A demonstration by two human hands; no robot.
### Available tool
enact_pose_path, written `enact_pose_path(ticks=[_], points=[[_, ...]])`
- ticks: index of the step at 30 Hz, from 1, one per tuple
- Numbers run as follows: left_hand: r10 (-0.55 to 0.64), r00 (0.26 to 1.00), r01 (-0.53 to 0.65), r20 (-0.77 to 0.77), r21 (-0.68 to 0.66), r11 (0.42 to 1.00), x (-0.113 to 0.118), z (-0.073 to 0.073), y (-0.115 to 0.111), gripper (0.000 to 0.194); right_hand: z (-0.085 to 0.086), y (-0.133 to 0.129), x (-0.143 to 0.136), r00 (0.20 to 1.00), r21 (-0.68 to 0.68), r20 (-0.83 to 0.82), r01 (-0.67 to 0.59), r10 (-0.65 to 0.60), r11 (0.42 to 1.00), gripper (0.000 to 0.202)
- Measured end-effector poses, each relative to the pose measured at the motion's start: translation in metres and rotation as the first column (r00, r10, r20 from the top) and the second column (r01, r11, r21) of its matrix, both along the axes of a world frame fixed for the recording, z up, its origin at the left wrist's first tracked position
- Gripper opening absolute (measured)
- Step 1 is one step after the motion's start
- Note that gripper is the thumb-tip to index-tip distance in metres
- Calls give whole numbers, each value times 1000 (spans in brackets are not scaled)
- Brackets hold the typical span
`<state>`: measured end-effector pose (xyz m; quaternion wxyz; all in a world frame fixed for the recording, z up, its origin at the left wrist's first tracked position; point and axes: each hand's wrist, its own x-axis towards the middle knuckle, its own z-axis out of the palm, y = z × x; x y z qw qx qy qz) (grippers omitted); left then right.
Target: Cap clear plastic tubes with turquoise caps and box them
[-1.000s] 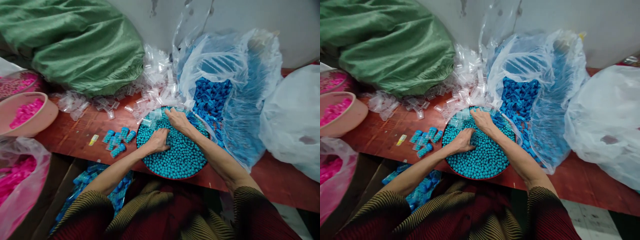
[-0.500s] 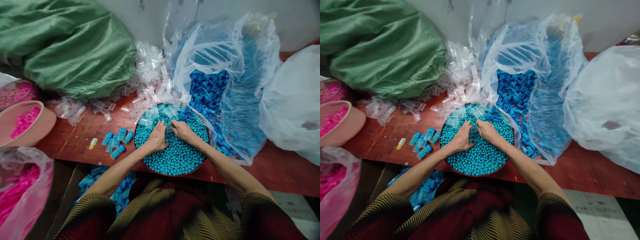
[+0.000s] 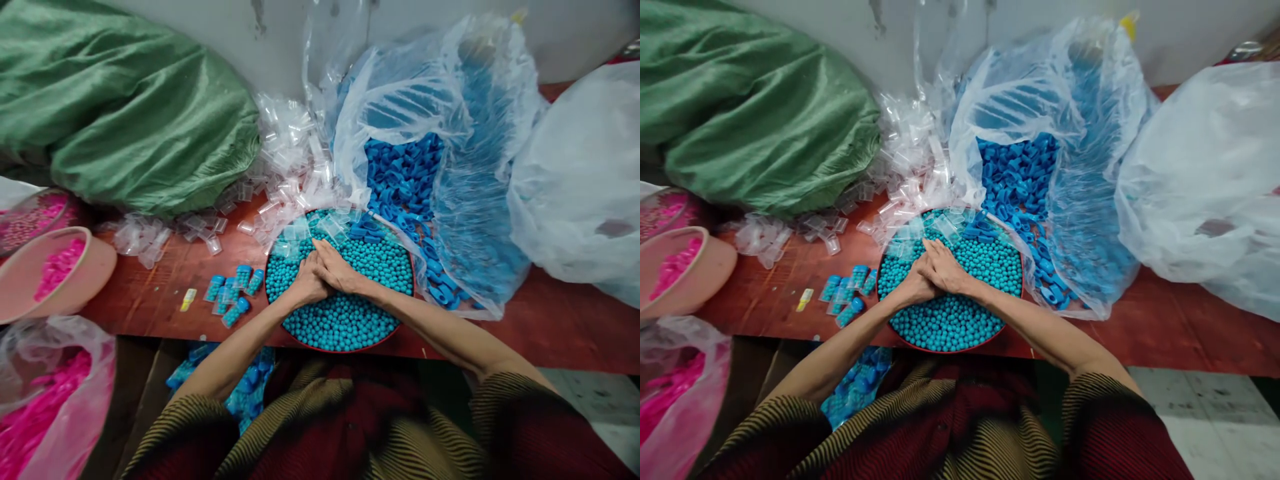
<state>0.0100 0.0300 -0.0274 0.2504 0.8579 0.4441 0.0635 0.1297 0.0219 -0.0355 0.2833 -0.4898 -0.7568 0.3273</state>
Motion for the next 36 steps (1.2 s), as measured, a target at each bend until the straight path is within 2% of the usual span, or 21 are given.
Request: enact_pose_path(ticks=[3,7,9,12,15,20,25,29,31,32,34,36], points=[[36,999,-35,-39,42,999,5,7,-4,55,8,-3,9,999,7,-36,4,-3,1000,69],[101,993,-93,-61,125,988,-7,29,-20,68,22,-21,39,978,101,-73,200,-193,975,48],[134,984,-120,-117,116,986,-18,38,-28,73,20,-32,52,950,119,-34,312,-310,943,41],[147,962,-139,-229,50,989,-28,43,-34,70,5,-38,60,907,106,26,417,-421,903,38],[138,960,-146,-244,-15,989,-26,38,-28,72,-10,-29,55,883,46,4,468,-469,882,40],[122,990,-131,-75,-117,984,-24,24,-13,79,-17,-8,42,820,-138,-140,538,-554,832,43],[172,982,-164,74,-106,981,-23,7,-8,83,-17,5,29,677,-340,-318,573,-664,746,53],[237,955,-204,176,-186,961,-15,-5,-7,94,-14,11,19,539,-519,-401,532,-740,669,48],[285,936,-235,206,-235,943,-12,-10,-6,99,-11,10,14,553,-519,-397,524,-733,676,47],[303,926,-246,226,-249,937,-11,-12,-5,100,-10,8,11,590,-486,-388,521,-708,701,48],[291,910,-224,294,-240,945,-10,-17,-4,98,-8,2,3,714,-348,-353,499,-605,793,49],[198,915,-135,352,-196,971,-11,-21,-2,89,-6,-4,-6,830,-191,-270,451,-488,872,49]])
